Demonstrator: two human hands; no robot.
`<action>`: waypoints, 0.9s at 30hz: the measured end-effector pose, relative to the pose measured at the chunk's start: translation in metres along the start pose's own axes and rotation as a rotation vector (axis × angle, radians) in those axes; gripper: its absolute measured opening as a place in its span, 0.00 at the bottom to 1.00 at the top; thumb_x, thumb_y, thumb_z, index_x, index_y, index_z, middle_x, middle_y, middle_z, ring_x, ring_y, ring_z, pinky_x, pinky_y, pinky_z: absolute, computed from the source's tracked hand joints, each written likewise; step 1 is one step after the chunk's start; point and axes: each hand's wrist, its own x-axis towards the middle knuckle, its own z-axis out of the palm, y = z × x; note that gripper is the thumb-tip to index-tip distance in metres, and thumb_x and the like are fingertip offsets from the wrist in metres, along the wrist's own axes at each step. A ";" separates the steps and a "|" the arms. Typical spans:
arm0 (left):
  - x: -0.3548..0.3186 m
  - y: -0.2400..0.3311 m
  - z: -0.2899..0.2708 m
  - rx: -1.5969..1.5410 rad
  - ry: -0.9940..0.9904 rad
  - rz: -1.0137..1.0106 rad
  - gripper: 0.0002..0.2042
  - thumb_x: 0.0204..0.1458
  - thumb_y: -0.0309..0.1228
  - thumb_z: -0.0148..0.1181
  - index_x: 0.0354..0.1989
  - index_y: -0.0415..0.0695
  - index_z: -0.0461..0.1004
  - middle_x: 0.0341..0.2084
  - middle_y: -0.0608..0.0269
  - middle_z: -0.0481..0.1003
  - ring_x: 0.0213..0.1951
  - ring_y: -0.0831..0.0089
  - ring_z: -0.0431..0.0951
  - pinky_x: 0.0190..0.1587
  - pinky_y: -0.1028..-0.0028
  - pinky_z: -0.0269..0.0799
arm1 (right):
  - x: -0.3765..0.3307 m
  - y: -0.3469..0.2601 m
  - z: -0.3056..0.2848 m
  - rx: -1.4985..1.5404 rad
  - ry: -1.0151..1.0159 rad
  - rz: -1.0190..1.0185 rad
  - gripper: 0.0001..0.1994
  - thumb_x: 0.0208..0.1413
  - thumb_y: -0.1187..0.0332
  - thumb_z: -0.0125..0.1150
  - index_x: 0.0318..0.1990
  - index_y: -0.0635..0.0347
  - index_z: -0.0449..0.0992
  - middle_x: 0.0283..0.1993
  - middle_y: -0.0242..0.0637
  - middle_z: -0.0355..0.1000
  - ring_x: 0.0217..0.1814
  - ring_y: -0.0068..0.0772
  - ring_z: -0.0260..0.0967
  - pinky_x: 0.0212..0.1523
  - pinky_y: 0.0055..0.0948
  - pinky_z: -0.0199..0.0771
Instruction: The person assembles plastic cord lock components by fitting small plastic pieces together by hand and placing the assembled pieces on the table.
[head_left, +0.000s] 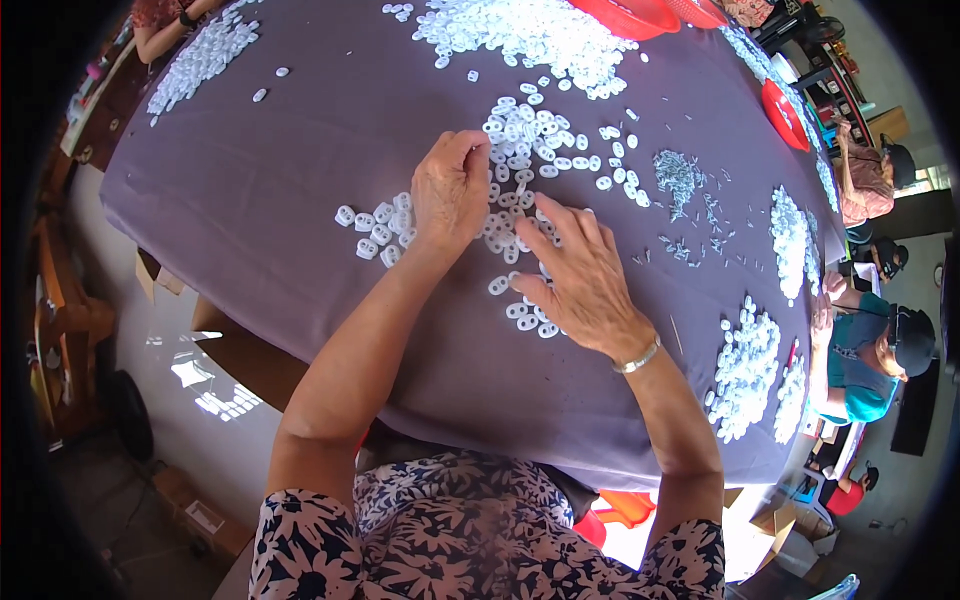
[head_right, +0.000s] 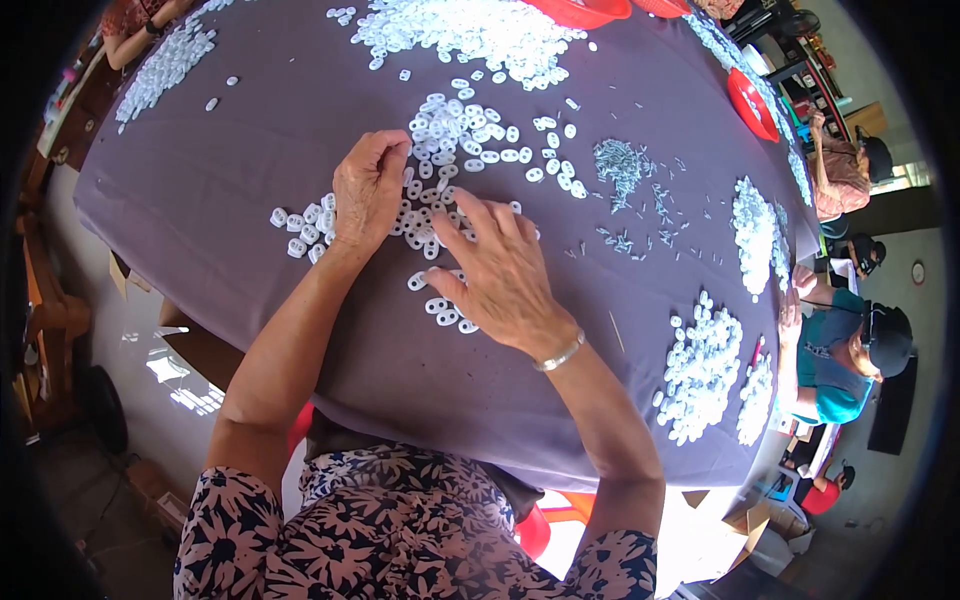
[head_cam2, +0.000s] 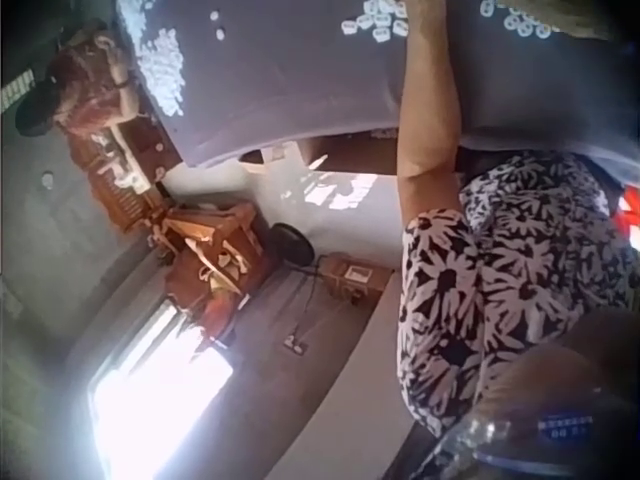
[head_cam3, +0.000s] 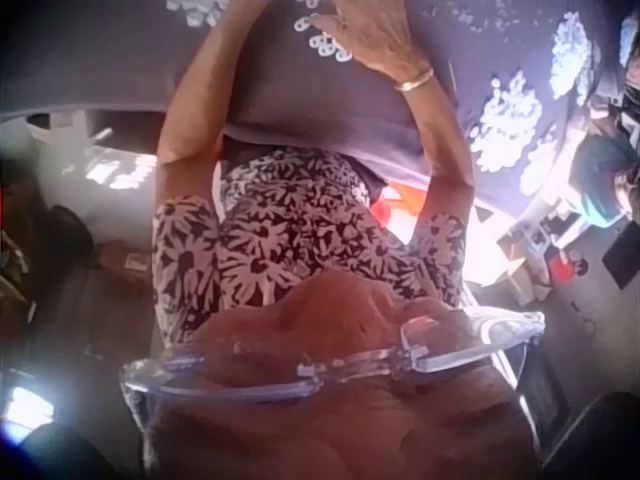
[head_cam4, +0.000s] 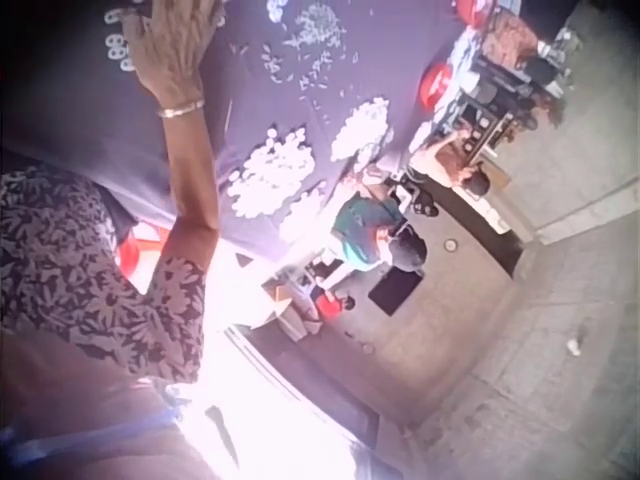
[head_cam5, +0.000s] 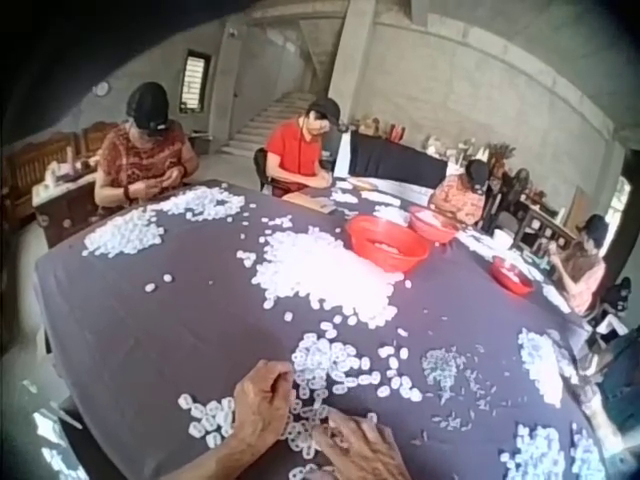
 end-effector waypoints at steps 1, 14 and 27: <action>-0.001 0.000 -0.001 -0.012 0.008 -0.007 0.03 0.52 0.24 0.53 0.33 0.43 0.73 0.26 0.57 0.72 0.29 0.56 0.74 0.33 0.65 0.68 | -0.008 -0.002 -0.005 0.005 -0.003 0.002 0.23 0.48 0.61 0.62 0.52 0.58 0.70 0.59 0.39 0.61 0.53 0.41 0.58 0.52 0.39 0.61; 0.001 0.000 0.002 0.014 0.002 -0.017 0.04 0.52 0.26 0.52 0.32 0.44 0.74 0.26 0.58 0.72 0.30 0.55 0.74 0.33 0.64 0.68 | 0.000 0.038 -0.006 0.367 0.323 0.178 0.08 0.51 0.80 0.58 0.39 0.62 0.76 0.37 0.36 0.73 0.37 0.30 0.69 0.37 0.26 0.69; 0.001 -0.002 0.000 -0.006 0.022 -0.024 0.04 0.52 0.26 0.52 0.32 0.44 0.73 0.26 0.57 0.73 0.29 0.55 0.74 0.33 0.63 0.68 | 0.023 0.046 0.014 0.244 0.160 0.115 0.08 0.47 0.80 0.62 0.36 0.62 0.76 0.27 0.32 0.70 0.30 0.26 0.68 0.31 0.25 0.70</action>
